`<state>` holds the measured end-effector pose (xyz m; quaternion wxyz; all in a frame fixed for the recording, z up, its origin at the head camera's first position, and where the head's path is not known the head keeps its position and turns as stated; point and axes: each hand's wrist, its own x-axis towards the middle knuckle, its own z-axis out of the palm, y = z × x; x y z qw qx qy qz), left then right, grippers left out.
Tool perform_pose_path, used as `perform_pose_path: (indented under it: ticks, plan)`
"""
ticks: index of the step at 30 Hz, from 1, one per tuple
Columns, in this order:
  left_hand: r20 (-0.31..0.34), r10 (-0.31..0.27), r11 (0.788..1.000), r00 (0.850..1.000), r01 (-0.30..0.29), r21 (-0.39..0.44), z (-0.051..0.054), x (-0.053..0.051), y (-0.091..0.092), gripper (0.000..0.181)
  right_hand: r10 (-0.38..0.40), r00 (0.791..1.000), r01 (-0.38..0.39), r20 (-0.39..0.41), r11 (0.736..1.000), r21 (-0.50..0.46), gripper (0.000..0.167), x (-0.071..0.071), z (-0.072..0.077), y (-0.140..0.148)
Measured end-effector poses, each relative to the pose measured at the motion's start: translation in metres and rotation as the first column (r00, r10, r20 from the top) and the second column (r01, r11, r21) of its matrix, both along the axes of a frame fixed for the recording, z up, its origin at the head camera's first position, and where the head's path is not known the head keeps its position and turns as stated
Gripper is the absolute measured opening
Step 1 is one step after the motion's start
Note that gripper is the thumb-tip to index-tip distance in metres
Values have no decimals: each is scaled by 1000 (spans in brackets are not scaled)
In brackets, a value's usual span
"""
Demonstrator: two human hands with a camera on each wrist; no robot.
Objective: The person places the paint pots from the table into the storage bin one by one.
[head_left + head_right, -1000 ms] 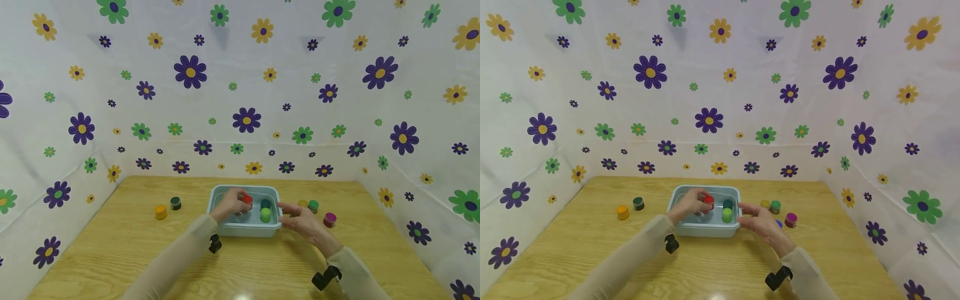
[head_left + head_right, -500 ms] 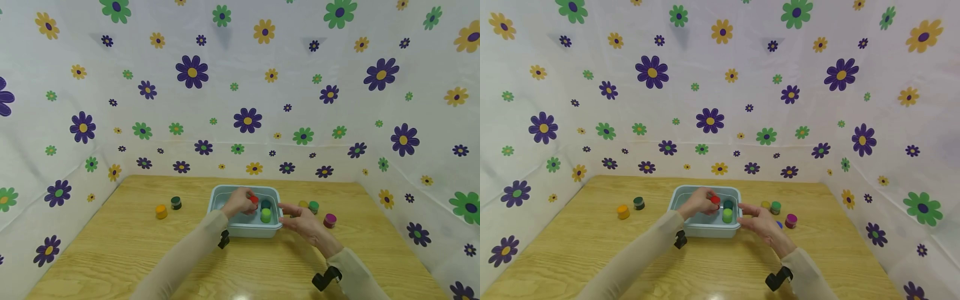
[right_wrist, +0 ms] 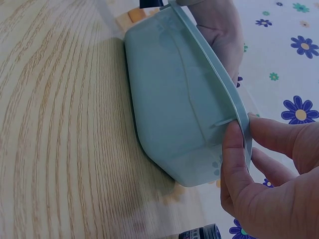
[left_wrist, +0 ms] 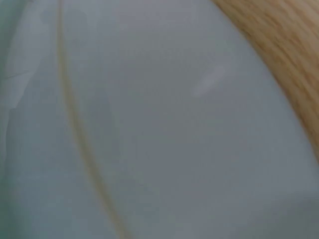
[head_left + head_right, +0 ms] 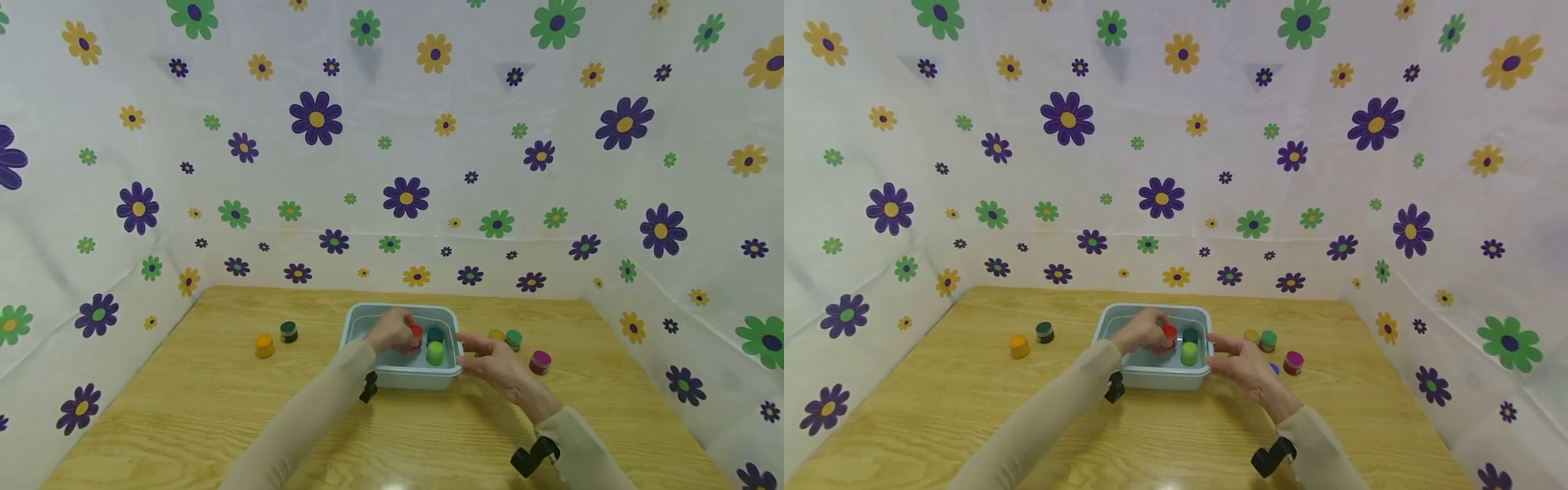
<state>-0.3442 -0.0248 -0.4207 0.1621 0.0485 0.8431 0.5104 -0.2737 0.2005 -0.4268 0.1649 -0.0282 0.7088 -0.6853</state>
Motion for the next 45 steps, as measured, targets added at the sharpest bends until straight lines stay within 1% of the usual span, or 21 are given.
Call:
perform_pose_path:
  ticks: [5, 12, 16, 22, 27, 30, 33, 36, 38, 41, 44, 45]
  plan:
    - [13, -1, 1000, 1000, 1, 0, 0, -2, 1, 32, -3, 1000, 3, 1, 1000, -9, 58, 0, 0, 0]
    - [35, 10, 1000, 999, -9, -11, -4, -7, 2, 32, 1, 1000, -1, 3, 1000, -11, 58, 0, -1, 0]
    - [52, 2, 1000, 999, -1, -7, -4, -8, 2, 32, -4, 1000, 4, 9, 1000, -11, 58, 0, 0, 1]
    - [71, -23, 1000, 997, 22, 16, -4, -9, 1, 35, 0, 1000, 0, 10, 1000, 1, 59, 1, 1, 0]
    - [77, -3, 1000, 997, 2, 14, -5, -8, 3, 38, 3, 1000, -3, 11, 1000, 1, 59, 1, 0, 0]
    - [71, 22, 1000, 997, -21, -6, -5, -8, 5, 38, 2, 1000, -1, 13, 1000, -9, 59, 0, 0, 1]
    - [49, 47, 997, 998, -44, -61, -6, -9, 8, 37, 2, 1000, -2, 14, 1000, -17, 58, 0, -2, 1]
    - [37, 67, 994, 997, -63, -94, -6, -9, 10, 36, 5, 1000, -4, 16, 1000, -24, 59, 0, -3, 1]
    - [33, 69, 994, 997, -66, -92, -7, -9, 11, 37, 6, 1000, -5, 17, 1000, -25, 59, 0, -3, 1]
    - [30, 62, 996, 998, -60, -64, -7, -9, 10, 37, 6, 1000, -5, 19, 1000, -21, 59, 1, -2, 1]
    - [25, 52, 998, 998, -51, -38, -5, -9, 8, 35, 2, 1000, -2, 22, 1000, -16, 59, 0, 0, 1]
    - [23, 51, 998, 998, -50, -41, -4, -9, 7, 35, -1, 1000, 1, 25, 1000, -14, 59, 0, 1, 1]
